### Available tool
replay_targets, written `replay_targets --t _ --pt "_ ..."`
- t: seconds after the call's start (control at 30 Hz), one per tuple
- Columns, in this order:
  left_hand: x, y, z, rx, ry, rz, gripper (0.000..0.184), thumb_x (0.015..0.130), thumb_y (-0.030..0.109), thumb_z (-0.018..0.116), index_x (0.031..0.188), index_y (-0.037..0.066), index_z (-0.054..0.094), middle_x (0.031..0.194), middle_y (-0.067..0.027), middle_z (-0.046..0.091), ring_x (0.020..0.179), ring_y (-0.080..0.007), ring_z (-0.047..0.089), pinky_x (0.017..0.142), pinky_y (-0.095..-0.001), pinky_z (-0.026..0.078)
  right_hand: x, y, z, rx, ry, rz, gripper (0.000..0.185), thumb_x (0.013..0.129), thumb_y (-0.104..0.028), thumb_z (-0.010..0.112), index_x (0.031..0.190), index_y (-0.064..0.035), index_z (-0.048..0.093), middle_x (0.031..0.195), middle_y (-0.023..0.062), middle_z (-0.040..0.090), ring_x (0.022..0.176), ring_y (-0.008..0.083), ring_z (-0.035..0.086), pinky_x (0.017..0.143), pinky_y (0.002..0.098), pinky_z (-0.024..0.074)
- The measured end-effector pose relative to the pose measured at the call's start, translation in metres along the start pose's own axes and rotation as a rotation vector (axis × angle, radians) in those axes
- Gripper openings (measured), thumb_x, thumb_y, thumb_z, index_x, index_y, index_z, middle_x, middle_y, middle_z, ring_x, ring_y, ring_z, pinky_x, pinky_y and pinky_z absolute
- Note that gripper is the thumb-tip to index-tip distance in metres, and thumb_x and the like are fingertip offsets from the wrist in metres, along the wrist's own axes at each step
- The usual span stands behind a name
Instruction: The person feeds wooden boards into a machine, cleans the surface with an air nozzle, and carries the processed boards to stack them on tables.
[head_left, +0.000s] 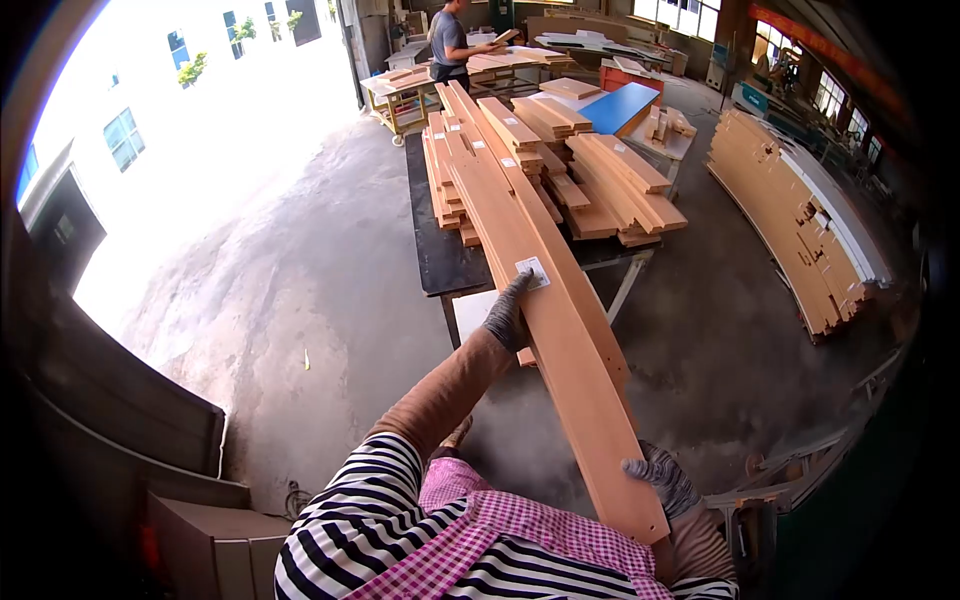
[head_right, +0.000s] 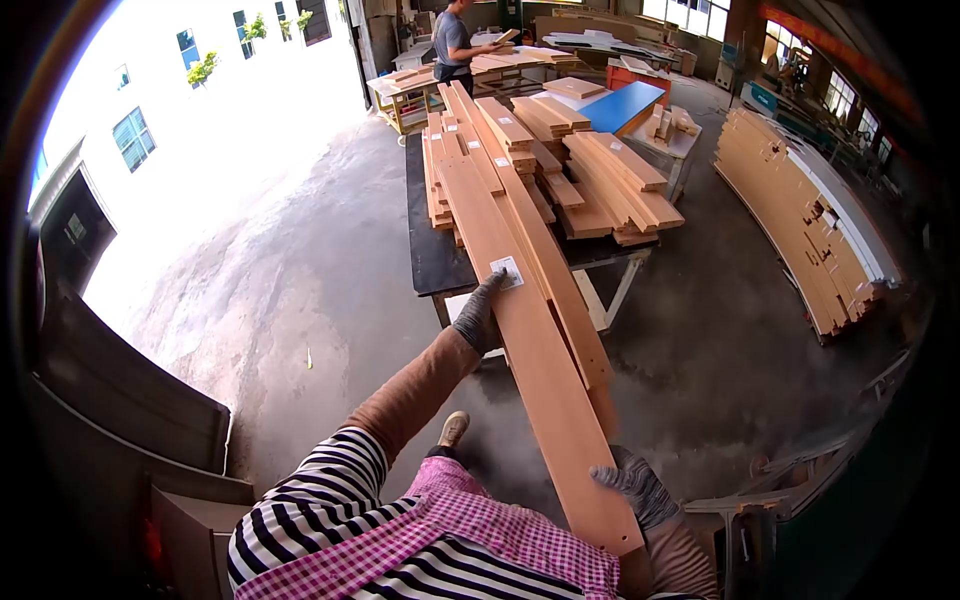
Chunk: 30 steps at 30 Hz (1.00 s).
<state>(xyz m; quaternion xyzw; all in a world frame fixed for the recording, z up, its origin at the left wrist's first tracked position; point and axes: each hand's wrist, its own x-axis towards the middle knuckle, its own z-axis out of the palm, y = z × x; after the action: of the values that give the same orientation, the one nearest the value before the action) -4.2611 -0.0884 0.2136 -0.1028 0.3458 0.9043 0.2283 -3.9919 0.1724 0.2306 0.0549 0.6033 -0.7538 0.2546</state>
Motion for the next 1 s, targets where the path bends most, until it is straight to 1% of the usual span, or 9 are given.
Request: replay_targets --t 0.13,0.3,0.53,0.6,0.67,0.7,0.8,0.87,1.0 --pt "0.14 0.085 -0.03 0.013 -0.021 -0.146 0.054 0.08 0.055 0.068 0.116 0.015 0.06 0.11 -0.0056 0.065 0.105 -0.0281 0.061 0.091 -0.0588 0.046 0.128 -0.067 0.017 0.087 0.013 0.057 0.059 0.084 -0.03 0.072 0.129 0.0019 0.05 0.117 0.012 0.06 0.104 0.0191 0.06 0.089 0.0325 0.0507" --pt "0.288 0.181 -0.065 -0.037 -0.074 -0.127 0.04 0.088 0.041 0.066 0.114 0.011 0.062 0.107 -0.0083 0.067 0.102 -0.0266 0.064 0.092 -0.0504 0.05 0.287 -0.139 0.032 0.094 0.164 0.068 0.058 0.084 -0.033 0.072 0.126 0.0019 0.052 0.111 0.0108 0.063 0.097 0.0191 0.063 0.083 0.0334 0.0542" --pt "0.389 0.27 -0.062 0.272 0.12 0.05 0.046 0.093 0.03 0.06 0.128 0.009 0.038 0.118 -0.0142 0.056 0.1 -0.0303 0.061 0.086 -0.0473 0.052 0.501 -0.215 -0.004 0.121 0.15 0.218 0.048 0.086 -0.039 0.07 0.116 -0.0024 0.062 0.103 0.0074 0.066 0.093 0.0161 0.065 0.082 0.0317 0.0543" --pt "0.441 0.272 -0.076 0.435 0.168 0.219 0.063 0.091 0.032 0.06 0.14 0.007 0.03 0.136 -0.0194 0.043 0.12 -0.0327 0.047 0.098 -0.0489 0.043 0.56 -0.247 -0.011 0.024 0.15 0.168 0.05 0.084 -0.042 0.071 0.114 -0.0033 0.063 0.103 0.0075 0.067 0.089 0.0161 0.067 0.081 0.0317 0.0549" --pt "0.49 0.265 -0.094 0.776 0.337 0.426 0.076 0.09 0.033 0.06 0.149 0.007 0.02 0.15 -0.0224 0.03 0.139 -0.0352 0.03 0.111 -0.0474 0.031 0.588 -0.288 0.006 0.01 0.132 0.145 0.054 0.083 -0.044 0.071 0.115 -0.0025 0.062 0.1 0.0099 0.069 0.088 0.0169 0.068 0.08 0.0328 0.0556" --pt "0.475 0.274 -0.093 0.889 0.274 0.55 0.083 0.089 0.038 0.06 0.152 0.009 0.014 0.157 -0.0225 0.011 0.147 -0.0325 0.008 0.117 -0.0489 0.014 0.604 -0.294 -0.002 -0.014 0.113 0.14 0.056 0.082 -0.045 0.071 0.115 -0.001 0.061 0.104 0.0122 0.068 0.091 0.0192 0.067 0.081 0.0339 0.0553" --pt "0.449 0.276 -0.093 1.321 0.24 0.427 0.082 0.088 0.041 0.059 0.152 0.01 0.018 0.158 -0.022 0.009 0.146 -0.0353 0.011 0.115 -0.054 0.015 0.62 -0.253 -0.039 -0.408 0.499 0.316 0.059 0.087 -0.036 0.069 0.129 0.002 0.051 0.122 0.0138 0.062 0.111 0.0243 0.061 0.093 0.0341 0.0497" --pt "0.447 0.27 -0.096 1.597 0.219 0.4 0.08 0.088 0.044 0.058 0.152 0.013 0.021 0.158 -0.0212 0.003 0.146 -0.0378 0.011 0.114 -0.0567 0.015 0.582 -0.201 -0.046 -0.68 0.539 0.099 0.058 0.09 -0.026 0.067 0.136 0.0023 0.044 0.13 0.0166 0.056 0.12 0.0264 0.054 0.103 0.0331 0.0408" --pt "0.49 0.258 -0.116 1.546 0.301 0.575 0.082 0.084 0.042 0.065 0.149 0.008 0.028 0.155 -0.0262 0.014 0.143 -0.0416 0.018 0.116 -0.0436 0.021 0.469 -0.128 -0.014 -0.383 0.701 -0.26 0.044 0.091 -0.003 0.06 0.133 0.0029 0.046 0.132 0.0169 0.054 0.123 0.0217 0.052 0.105 0.0311 0.0408"
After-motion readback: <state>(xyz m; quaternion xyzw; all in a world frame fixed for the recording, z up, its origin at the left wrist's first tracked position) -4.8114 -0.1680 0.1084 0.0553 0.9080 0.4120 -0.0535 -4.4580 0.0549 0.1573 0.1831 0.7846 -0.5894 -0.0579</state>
